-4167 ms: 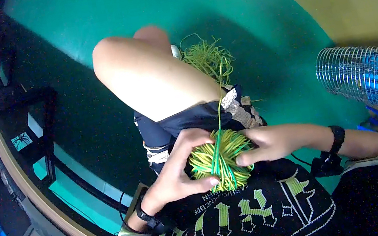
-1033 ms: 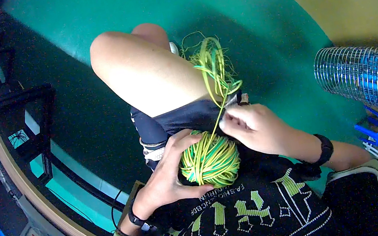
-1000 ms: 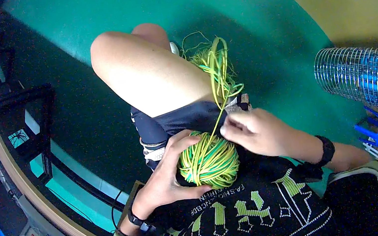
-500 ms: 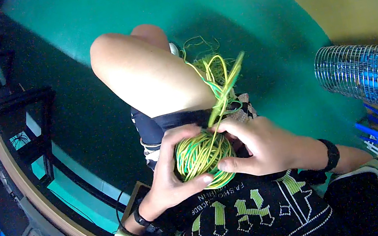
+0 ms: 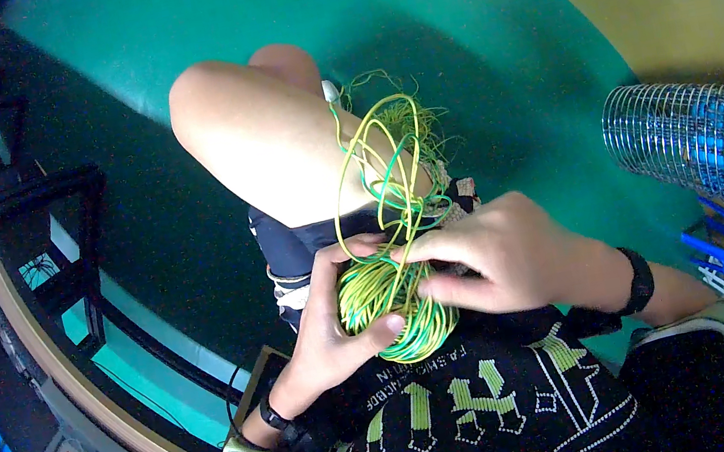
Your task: The person winds a length of green and yellow wire around a large ball of wire by hand. They hold the ball in their lap and wrap the loose wire repeatedly around the core until the end is secured.
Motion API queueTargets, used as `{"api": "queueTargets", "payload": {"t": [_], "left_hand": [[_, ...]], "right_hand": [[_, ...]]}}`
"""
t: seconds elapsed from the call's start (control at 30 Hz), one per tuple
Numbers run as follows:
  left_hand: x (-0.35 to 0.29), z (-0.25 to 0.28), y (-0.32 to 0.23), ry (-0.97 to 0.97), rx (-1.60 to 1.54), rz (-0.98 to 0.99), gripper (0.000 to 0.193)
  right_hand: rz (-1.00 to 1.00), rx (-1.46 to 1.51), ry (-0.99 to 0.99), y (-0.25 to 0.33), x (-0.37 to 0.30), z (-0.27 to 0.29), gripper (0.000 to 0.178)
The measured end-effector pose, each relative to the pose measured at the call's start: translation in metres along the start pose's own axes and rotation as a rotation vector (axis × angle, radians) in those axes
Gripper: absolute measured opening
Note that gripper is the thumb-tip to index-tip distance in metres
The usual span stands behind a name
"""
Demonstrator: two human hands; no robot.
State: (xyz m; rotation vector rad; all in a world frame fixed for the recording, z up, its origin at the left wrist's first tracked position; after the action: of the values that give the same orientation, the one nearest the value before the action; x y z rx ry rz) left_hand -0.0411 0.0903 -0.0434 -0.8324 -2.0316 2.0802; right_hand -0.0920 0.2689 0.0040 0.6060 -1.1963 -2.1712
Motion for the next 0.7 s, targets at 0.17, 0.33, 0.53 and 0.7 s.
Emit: {"api": "queueTargets", "payload": {"t": [0.17,0.33,0.53,0.7], "left_hand": [[-0.004,0.004,0.009,0.002,-0.139,-0.047,0.068],[-0.012,0.008,0.013,0.01,-0.184,-0.091,0.071],[-0.01,0.008,0.015,0.005,-0.236,-0.102,0.078],[-0.009,0.01,0.022,-0.035,-0.287,-0.085,0.081]], "right_hand": [[-0.139,0.019,-0.205,-0.024,0.001,0.011,0.011],[0.004,-0.126,-0.153,-0.018,0.011,0.021,0.023],[0.008,0.024,0.175,-0.028,0.035,0.006,0.021],[0.159,-0.338,0.017,-0.011,0.046,0.015,0.026]]}}
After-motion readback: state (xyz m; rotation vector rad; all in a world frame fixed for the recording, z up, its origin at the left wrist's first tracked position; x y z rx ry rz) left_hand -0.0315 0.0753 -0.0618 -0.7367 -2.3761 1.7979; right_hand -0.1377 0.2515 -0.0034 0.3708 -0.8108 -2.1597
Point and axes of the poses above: each hand's wrist, its own x-axis towards the middle knuckle, its own z-axis out of the back of the hand, y = z × x, the point moved 6 cm from there along x, towards the middle knuckle, and after that the axes turned 2 degrees about x, right-handed, at the moved point
